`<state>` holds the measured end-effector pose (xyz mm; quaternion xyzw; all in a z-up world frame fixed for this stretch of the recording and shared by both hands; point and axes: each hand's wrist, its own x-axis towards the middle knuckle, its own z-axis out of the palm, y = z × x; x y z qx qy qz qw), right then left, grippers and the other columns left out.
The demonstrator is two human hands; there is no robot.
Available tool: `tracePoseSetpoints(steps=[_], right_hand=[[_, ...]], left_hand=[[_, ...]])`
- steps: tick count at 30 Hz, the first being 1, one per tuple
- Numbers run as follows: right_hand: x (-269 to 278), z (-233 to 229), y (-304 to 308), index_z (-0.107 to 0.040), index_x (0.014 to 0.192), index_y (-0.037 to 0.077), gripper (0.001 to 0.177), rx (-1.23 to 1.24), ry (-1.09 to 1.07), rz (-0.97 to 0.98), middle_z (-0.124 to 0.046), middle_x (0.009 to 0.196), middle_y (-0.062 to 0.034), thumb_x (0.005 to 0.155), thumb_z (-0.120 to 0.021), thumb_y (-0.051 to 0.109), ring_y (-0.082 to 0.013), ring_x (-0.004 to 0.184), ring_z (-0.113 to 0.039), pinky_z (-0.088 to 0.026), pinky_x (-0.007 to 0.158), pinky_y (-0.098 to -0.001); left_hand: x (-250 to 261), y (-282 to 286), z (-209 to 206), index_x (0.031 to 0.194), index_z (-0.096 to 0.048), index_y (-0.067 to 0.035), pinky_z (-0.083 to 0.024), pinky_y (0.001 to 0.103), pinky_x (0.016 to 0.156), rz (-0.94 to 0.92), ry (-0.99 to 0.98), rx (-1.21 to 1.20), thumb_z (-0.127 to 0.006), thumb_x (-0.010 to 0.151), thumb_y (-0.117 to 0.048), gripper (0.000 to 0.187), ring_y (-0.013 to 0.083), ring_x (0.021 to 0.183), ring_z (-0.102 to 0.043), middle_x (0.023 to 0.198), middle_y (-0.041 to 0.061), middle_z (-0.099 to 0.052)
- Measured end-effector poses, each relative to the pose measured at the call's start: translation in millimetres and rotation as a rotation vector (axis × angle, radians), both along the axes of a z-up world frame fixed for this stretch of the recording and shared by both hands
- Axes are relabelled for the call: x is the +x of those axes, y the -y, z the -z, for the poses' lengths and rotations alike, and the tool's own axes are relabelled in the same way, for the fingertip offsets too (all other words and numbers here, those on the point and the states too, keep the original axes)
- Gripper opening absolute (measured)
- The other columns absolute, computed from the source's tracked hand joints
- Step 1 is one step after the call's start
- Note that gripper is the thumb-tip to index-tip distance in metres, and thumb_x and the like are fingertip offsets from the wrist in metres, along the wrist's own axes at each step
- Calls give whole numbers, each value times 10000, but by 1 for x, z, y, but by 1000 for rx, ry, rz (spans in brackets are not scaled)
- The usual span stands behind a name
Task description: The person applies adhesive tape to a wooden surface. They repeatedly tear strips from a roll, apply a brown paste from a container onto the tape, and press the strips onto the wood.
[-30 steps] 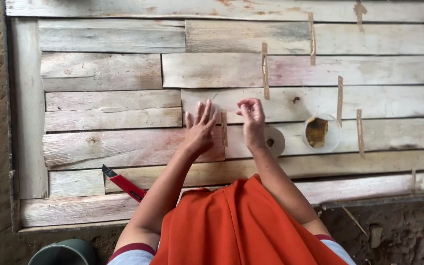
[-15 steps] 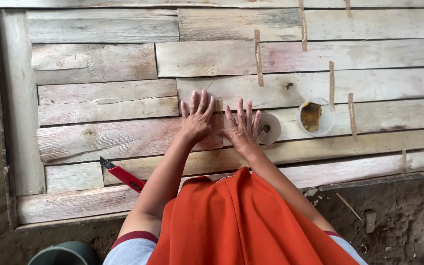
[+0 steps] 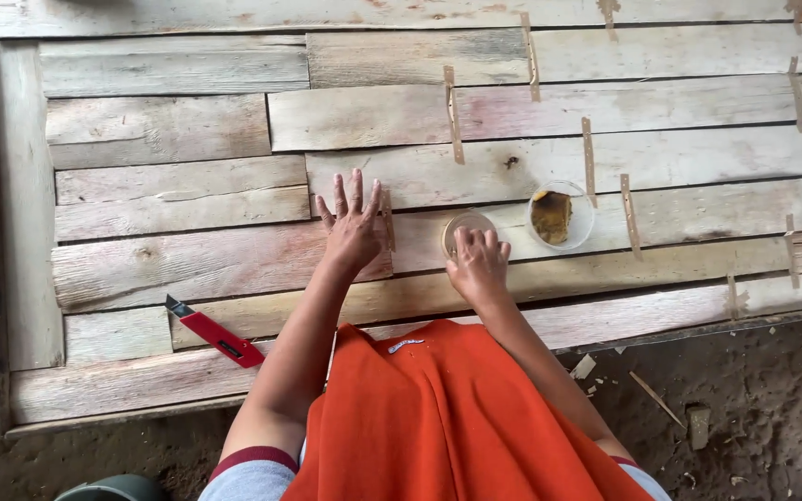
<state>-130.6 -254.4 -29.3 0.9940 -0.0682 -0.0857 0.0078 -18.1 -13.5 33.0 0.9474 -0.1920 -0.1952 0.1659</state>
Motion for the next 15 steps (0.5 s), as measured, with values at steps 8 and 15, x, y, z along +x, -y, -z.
tracePoseSetpoints(steps=[8, 15], right_hand=[[-2, -91, 14, -567, 1168, 140, 435, 1255, 104, 318, -629, 995, -71, 797, -769, 244, -215, 899, -641, -551, 785, -374], [5, -95, 44, -611, 1212, 101, 334, 1895, -82, 512, -662, 931, -72, 898, -591, 213, -190, 732, -704, -605, 644, -336]], left_hand=[[-44, 48, -3, 1602, -351, -237, -282, 639, 1168, -220, -117, -678, -641, 809, -34, 869, 440, 1501, -282, 1618, 173, -356], [-76, 76, -12, 1450, -548, -70, -614, 528, 808, -659, -828, -1468, -717, 928, -85, 550, 256, 1007, -697, 1212, 119, -630]])
